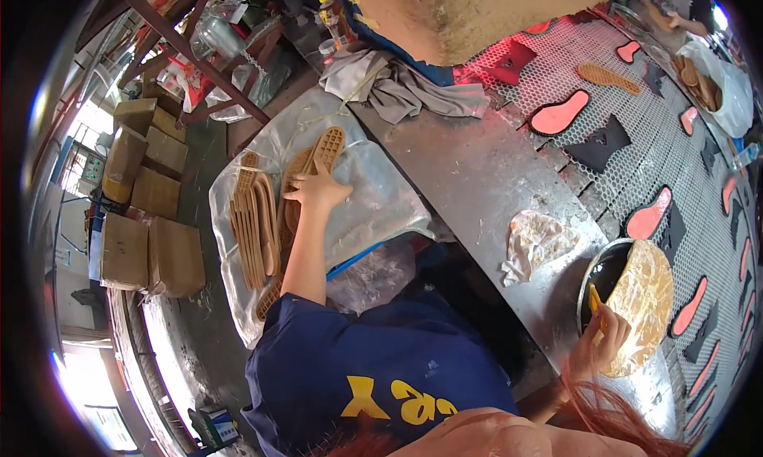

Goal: The person applies a dark liquid adhesive to the bottom of shoe soles using a yellow brush. They pick up a sole from a stack, coat the textured surface thoroughly, and place it on a metal mesh conveyor belt. The process is repeated for multiple soles throughout the video.

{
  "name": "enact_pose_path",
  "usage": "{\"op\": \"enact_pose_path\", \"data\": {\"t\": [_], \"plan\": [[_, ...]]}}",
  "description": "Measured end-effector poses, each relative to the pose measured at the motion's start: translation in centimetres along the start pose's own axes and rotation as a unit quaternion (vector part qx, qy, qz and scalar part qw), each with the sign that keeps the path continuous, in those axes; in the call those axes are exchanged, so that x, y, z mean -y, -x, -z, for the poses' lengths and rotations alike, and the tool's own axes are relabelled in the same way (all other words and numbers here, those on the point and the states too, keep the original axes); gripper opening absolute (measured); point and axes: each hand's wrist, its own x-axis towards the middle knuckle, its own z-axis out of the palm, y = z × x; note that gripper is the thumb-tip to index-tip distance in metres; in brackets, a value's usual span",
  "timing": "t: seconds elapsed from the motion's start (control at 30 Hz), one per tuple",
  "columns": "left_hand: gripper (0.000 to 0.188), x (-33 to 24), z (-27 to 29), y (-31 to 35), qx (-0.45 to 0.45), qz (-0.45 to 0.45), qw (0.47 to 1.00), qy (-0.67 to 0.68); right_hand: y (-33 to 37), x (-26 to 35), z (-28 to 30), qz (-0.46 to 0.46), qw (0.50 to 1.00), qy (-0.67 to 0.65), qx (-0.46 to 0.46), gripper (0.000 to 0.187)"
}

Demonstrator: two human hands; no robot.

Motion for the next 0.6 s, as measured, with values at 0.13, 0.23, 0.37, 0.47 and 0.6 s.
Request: {"op": "enact_pose_path", "data": {"t": [0.13,0.23,0.37,0.47,0.6], "plan": [[0.091,0.7,-0.2,-2.6,-0.031,-0.005,0.997,0.065,0.2,0.1,-0.2,-0.008,1.0,-0.013,-0.014,0.016],[0.076,-1.2,0.8,-1.7,-0.082,-0.079,0.989,0.091,0.9,-0.7,0.0,-0.01,0.999,-0.021,-0.024,0.014],[0.066,-3.7,2.8,3.6,-0.155,-0.302,0.926,0.165,0.9,-1.0,0.1,0.012,0.999,-0.043,-0.014,0.012],[0.067,-7.4,4.4,6.2,-0.245,-0.474,0.818,0.212,1.0,-0.4,0.4,-0.008,0.999,-0.039,-0.029,0.013],[0.07,-10.5,3.6,6.4,-0.255,-0.476,0.816,0.205,1.4,-0.5,1.1,-0.016,0.999,-0.035,-0.038,0.014]]}}
